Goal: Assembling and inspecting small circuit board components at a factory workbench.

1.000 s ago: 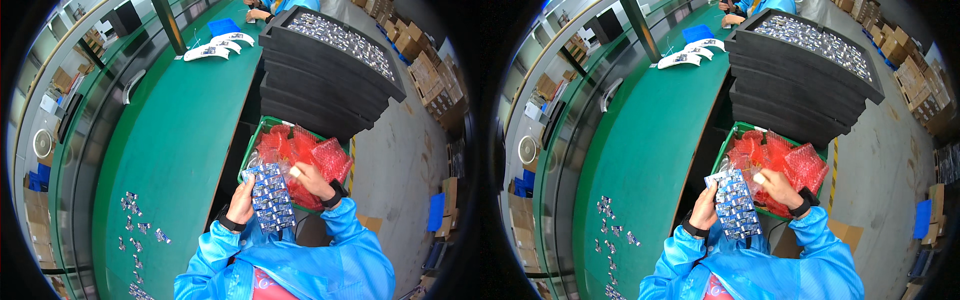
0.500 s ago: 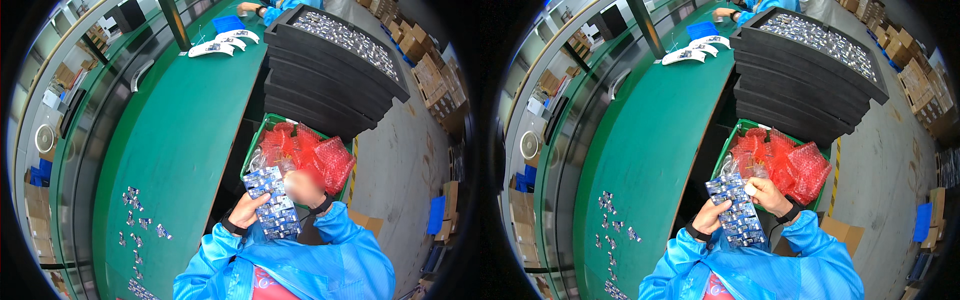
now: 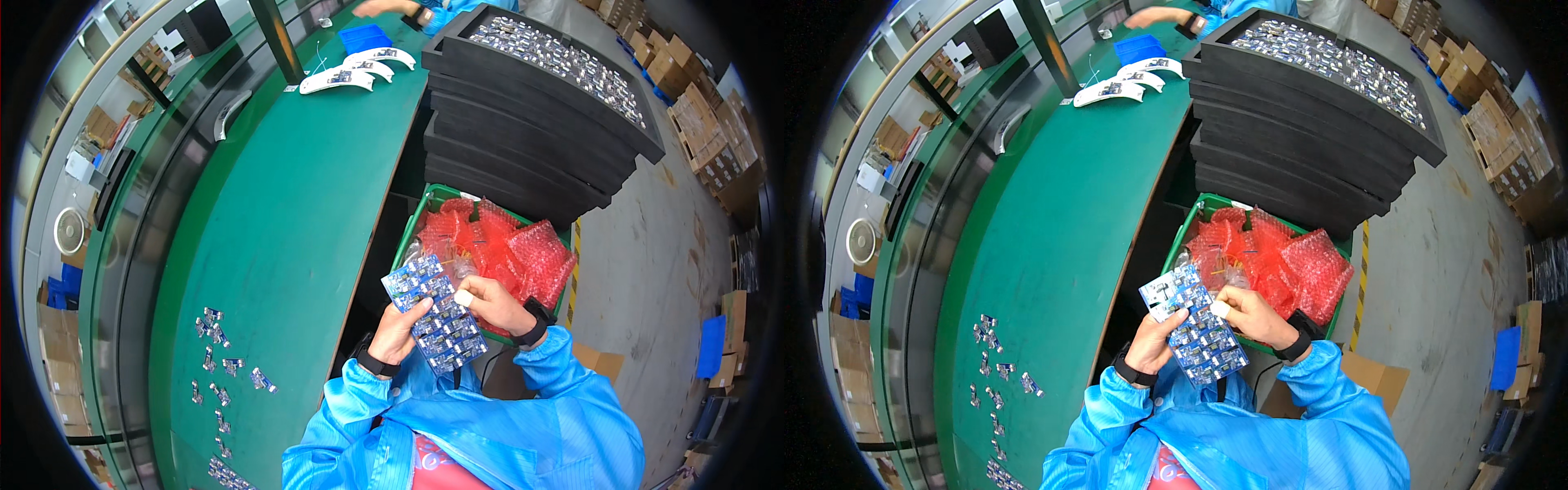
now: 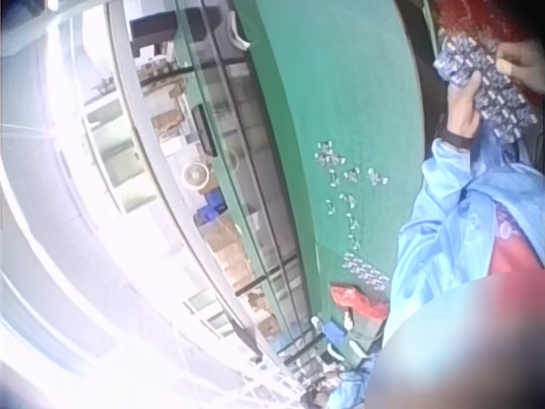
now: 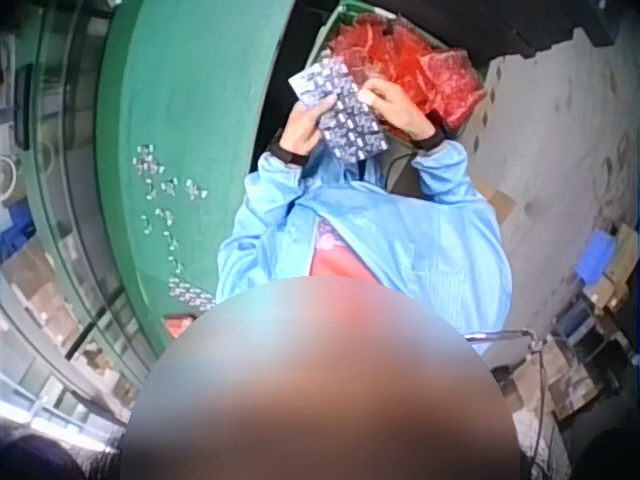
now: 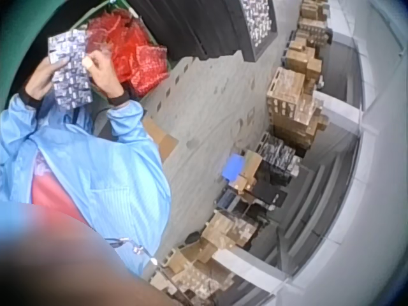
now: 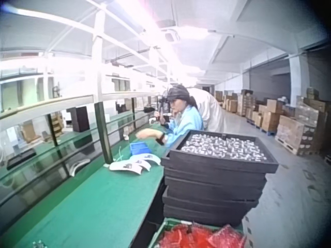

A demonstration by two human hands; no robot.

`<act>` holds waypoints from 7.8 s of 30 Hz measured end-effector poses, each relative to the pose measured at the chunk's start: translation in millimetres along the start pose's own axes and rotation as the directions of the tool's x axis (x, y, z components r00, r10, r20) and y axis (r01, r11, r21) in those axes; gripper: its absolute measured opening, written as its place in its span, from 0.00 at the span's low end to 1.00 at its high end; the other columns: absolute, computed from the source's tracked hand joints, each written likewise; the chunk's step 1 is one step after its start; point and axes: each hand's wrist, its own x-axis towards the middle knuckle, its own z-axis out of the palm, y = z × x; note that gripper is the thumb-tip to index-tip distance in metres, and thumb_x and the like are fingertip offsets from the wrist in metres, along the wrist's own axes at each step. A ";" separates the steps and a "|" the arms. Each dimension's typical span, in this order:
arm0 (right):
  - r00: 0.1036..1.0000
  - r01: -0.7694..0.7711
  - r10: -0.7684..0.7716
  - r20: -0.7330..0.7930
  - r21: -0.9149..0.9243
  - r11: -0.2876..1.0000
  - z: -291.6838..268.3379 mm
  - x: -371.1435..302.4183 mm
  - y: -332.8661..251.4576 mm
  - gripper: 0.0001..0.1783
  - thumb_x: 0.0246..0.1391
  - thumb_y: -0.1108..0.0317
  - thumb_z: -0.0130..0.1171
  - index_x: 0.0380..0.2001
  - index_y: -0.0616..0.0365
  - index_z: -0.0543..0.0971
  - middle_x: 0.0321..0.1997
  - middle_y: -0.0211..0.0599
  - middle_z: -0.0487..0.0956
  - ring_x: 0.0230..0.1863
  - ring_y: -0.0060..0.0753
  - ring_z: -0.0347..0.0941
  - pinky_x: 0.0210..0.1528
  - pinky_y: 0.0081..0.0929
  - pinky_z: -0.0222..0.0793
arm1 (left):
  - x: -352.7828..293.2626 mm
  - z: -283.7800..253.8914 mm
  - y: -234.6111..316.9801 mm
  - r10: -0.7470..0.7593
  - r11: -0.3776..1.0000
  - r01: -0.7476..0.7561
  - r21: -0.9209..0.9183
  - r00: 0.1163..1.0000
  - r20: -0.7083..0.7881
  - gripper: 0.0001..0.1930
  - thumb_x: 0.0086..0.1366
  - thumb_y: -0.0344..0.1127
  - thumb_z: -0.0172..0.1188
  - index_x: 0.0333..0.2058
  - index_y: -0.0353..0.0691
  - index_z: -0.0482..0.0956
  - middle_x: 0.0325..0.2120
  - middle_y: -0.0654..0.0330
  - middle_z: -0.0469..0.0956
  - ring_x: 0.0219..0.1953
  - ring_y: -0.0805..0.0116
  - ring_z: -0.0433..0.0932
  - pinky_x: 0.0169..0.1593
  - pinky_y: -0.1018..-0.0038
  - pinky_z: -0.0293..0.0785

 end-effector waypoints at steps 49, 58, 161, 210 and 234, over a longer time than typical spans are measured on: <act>0.986 -0.102 0.090 -0.143 -0.078 0.992 -12.1 -19.2 -2.7 0.09 0.63 0.66 0.51 0.36 0.61 0.76 0.30 0.24 0.73 0.30 0.15 0.67 0.33 0.17 0.64 | -4.4 7.7 -11.2 0.067 0.997 -0.065 0.039 0.997 -0.043 0.19 0.62 0.24 0.59 0.53 0.33 0.70 0.48 0.57 0.76 0.48 0.67 0.77 0.53 0.69 0.74; 0.982 -0.131 0.145 -0.118 0.113 0.985 5.2 -37.1 -6.9 0.09 0.63 0.64 0.51 0.36 0.58 0.72 0.28 0.20 0.71 0.28 0.10 0.64 0.27 0.13 0.60 | -4.2 13.6 -24.7 0.056 0.997 -0.053 0.048 0.997 -0.052 0.22 0.57 0.19 0.61 0.52 0.35 0.71 0.46 0.57 0.77 0.48 0.66 0.78 0.52 0.68 0.75; 0.984 0.015 0.033 -0.175 0.267 0.964 25.8 -18.3 -16.6 0.05 0.60 0.68 0.56 0.35 0.57 0.74 0.27 0.22 0.73 0.25 0.11 0.63 0.28 0.13 0.60 | -24.8 2.1 -7.8 -0.088 0.991 0.089 0.101 0.996 -0.015 0.17 0.62 0.28 0.59 0.50 0.33 0.73 0.44 0.57 0.79 0.45 0.66 0.79 0.50 0.67 0.76; 0.977 0.058 0.055 -0.207 0.501 0.864 25.5 -22.8 11.5 0.07 0.61 0.66 0.54 0.37 0.58 0.74 0.29 0.24 0.75 0.27 0.12 0.67 0.28 0.14 0.62 | -12.2 12.9 -12.8 -0.163 0.982 0.168 -0.088 0.985 0.061 0.20 0.58 0.23 0.60 0.51 0.35 0.72 0.45 0.55 0.78 0.46 0.62 0.79 0.52 0.64 0.76; 0.991 -0.034 0.055 -0.124 0.164 0.986 21.5 -28.2 -0.1 0.07 0.62 0.67 0.53 0.36 0.60 0.73 0.32 0.23 0.75 0.32 0.12 0.69 0.33 0.15 0.65 | -21.9 10.2 -18.9 -0.043 0.999 0.043 -0.008 0.998 -0.041 0.18 0.59 0.23 0.61 0.49 0.34 0.74 0.43 0.55 0.79 0.44 0.63 0.80 0.50 0.65 0.77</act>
